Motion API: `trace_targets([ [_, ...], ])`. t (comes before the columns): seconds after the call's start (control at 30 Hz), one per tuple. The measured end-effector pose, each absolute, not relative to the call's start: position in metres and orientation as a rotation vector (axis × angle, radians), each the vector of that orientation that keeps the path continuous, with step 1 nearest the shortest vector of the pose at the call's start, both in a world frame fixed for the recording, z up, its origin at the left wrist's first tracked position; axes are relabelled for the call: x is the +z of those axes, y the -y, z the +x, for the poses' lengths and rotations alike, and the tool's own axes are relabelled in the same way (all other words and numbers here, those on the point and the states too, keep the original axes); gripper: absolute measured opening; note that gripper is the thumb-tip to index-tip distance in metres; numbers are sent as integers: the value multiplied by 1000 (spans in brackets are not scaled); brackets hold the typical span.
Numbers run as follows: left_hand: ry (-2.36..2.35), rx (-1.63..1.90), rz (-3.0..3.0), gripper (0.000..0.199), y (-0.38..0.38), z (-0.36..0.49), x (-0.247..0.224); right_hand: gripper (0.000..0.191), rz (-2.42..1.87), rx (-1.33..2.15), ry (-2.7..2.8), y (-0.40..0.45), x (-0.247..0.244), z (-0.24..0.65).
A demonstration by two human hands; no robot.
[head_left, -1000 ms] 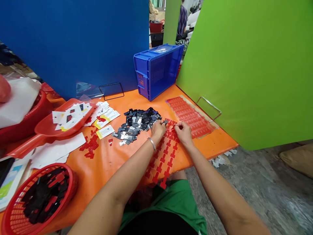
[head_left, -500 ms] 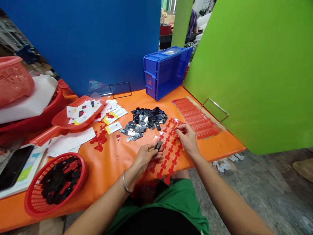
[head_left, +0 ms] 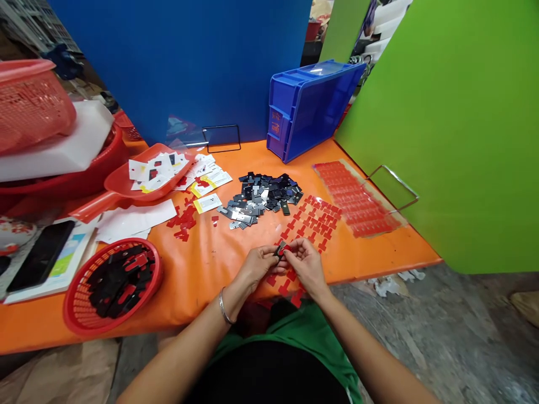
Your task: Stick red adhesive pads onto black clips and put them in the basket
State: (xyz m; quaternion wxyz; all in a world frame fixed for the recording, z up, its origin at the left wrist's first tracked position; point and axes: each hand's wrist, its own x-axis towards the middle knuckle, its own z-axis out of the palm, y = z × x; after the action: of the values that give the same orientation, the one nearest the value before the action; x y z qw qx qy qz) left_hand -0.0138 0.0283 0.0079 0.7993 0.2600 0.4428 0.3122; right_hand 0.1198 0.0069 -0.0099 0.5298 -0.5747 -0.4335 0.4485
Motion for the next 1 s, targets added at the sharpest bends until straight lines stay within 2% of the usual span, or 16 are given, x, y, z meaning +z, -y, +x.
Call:
trace_targets([
  [1.0,-958,683,578,17,-28,-13,10,21,-1387,1074,1046,-6,-12,116],
])
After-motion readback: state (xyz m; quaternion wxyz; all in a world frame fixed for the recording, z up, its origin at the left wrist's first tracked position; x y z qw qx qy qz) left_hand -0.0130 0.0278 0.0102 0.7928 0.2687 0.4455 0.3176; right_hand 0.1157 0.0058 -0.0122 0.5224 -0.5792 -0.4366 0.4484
